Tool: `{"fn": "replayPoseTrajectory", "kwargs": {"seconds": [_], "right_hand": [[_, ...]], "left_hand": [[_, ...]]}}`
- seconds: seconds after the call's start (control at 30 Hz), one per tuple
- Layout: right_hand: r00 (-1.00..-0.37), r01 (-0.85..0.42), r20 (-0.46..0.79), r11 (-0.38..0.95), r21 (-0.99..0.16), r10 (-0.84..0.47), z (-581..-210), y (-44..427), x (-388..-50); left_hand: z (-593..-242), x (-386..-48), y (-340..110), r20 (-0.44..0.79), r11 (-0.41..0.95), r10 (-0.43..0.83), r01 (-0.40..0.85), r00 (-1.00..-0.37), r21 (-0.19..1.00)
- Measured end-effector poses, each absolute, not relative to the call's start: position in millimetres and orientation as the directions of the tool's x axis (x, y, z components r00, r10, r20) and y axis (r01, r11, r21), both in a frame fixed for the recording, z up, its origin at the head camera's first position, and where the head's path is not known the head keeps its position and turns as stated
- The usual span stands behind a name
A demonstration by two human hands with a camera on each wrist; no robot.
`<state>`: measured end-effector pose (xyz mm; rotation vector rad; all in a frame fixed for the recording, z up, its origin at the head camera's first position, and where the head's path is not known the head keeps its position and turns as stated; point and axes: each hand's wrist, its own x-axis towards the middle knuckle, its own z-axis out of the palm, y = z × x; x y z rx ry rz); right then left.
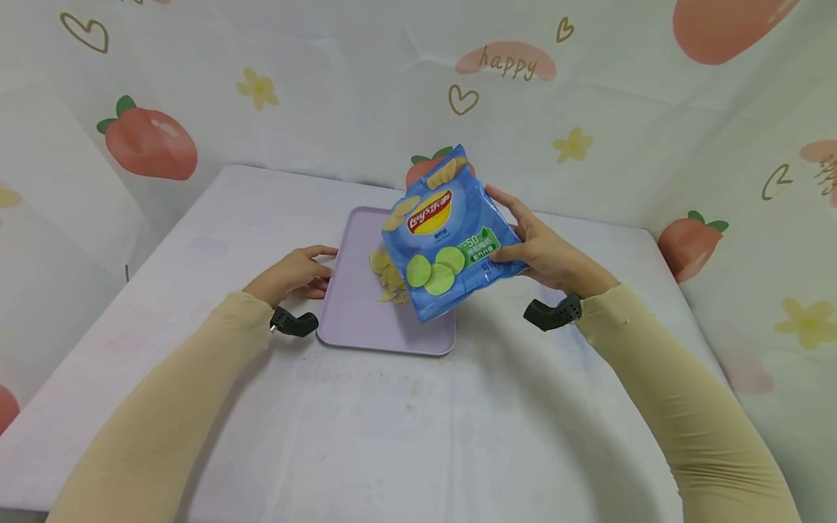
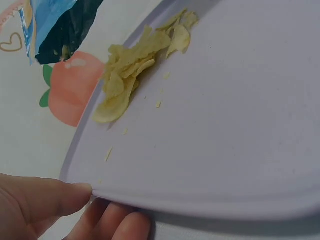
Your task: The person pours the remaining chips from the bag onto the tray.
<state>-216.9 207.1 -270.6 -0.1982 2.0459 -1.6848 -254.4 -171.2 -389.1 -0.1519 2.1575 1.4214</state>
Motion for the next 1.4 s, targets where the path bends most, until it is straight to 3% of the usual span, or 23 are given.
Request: {"fn": "replayPoseTrajectory", "kwargs": {"seconds": [0.23, 0.53, 1.17, 1.4], "right_hand": [[-0.880, 0.171, -0.264, 0.256, -0.952, -0.395, -270.8, 206.6, -217.9], [-0.897, 0.081, -0.250, 0.420, -0.904, -0.365, -277.2, 207.8, -217.5], [-0.907, 0.047, -0.223, 0.440, -0.897, -0.357, -274.2, 213.3, -218.8], [-0.913, 0.072, -0.215, 0.384, -0.921, -0.346, -272.8, 217.9, -217.9]], "left_hand": [[-389.4, -255.1, -171.0, -0.493, 0.436, 0.201, -0.374, -0.846, 0.819], [-388.4, -253.8, -170.3, -0.490, 0.448, 0.193, -0.368, -0.850, 0.815], [-387.5, -254.2, -170.3, -0.502, 0.438, 0.196, -0.383, -0.842, 0.813], [-389.5, -254.4, -170.0, -0.489, 0.447, 0.186, -0.370, -0.852, 0.815]]}}
